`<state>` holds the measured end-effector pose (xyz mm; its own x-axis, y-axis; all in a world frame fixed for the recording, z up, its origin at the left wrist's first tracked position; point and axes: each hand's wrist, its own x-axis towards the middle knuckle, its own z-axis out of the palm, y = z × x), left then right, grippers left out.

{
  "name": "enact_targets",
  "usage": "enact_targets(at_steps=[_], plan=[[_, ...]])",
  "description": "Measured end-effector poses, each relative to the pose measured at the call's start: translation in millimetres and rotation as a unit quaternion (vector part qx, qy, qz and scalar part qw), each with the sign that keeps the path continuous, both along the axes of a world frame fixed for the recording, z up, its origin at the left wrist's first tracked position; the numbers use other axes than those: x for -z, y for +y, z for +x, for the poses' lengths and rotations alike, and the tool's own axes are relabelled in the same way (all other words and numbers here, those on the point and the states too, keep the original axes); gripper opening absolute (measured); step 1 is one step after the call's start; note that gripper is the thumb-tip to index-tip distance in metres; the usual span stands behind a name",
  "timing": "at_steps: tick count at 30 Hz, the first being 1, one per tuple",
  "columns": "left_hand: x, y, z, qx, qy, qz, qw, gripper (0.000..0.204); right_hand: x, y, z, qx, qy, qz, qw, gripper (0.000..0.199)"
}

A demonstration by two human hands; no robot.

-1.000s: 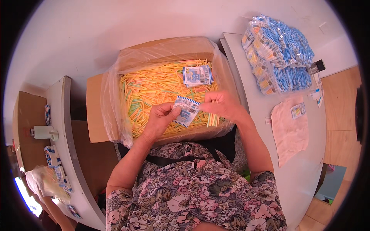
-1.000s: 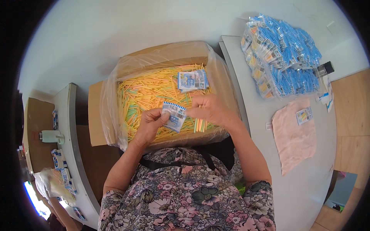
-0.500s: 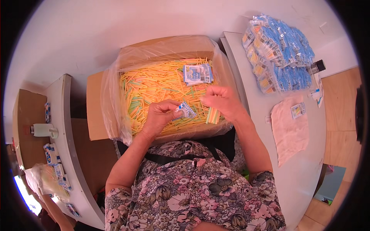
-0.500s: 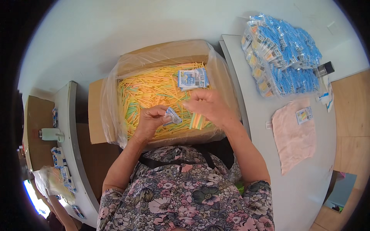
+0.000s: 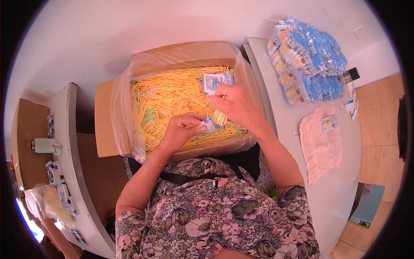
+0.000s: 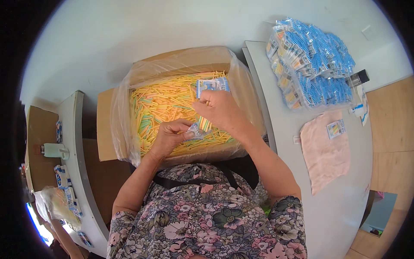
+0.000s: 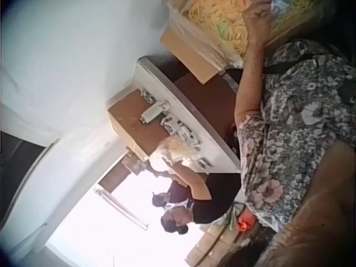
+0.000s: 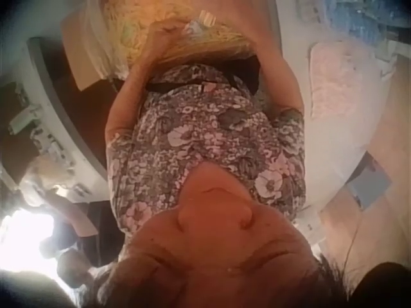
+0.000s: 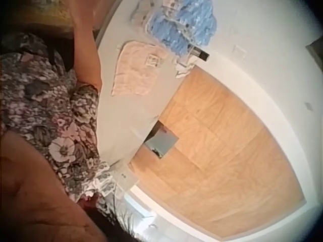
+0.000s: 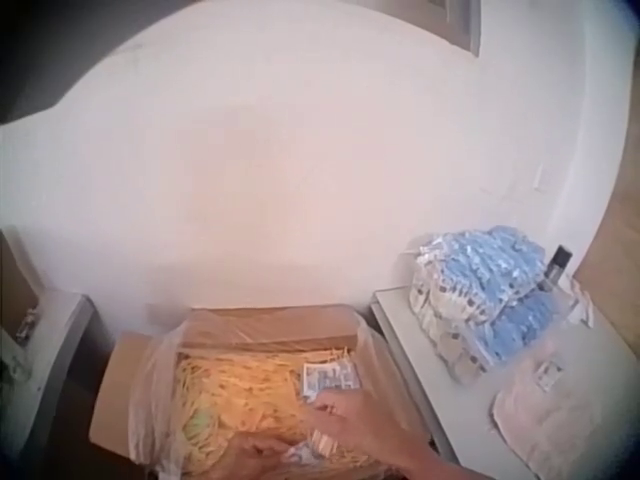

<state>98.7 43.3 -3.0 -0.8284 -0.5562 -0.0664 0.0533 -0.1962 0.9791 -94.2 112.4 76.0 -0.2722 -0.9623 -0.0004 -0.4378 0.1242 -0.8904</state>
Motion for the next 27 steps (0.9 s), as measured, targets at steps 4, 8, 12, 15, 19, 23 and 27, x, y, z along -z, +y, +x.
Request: enact_targets(at_steps=[4,8,12,15,19,23,27], plan=[[-3.8,-1.7,0.0,0.005,0.001,0.014,1.000,0.015,-18.3,-4.1,15.3,-0.013,0.102,-0.035,0.994,0.036],[-11.8,-3.2,1.7,-0.003,0.006,0.054,0.999,0.014,-14.2,-7.4,17.1,-0.059,0.142,-0.071,0.986,0.037],[-9.6,-6.0,2.5,-0.002,-0.009,0.052,0.999,0.018,-6.2,-1.6,10.4,-0.075,-0.060,-0.078,0.992,0.038],[-12.5,-3.1,2.3,-0.019,-0.018,0.054,0.998,0.020,-8.7,10.0,1.7,-0.043,-0.142,-0.070,0.986,0.028],[-16.5,10.3,-15.2,-0.042,-0.007,0.063,0.997,0.020,2.5,41.9,1.3,0.005,-0.081,-0.070,0.994,0.021],[-33.9,18.3,-40.8,-0.008,-0.179,-0.086,0.980,0.021,34.3,69.0,2.7,0.059,0.159,-0.193,0.967,0.031],[-45.7,45.9,-58.9,-0.013,-0.053,-0.097,0.994,0.013,10.3,131.3,-31.8,0.142,0.105,-0.190,0.966,0.024]])
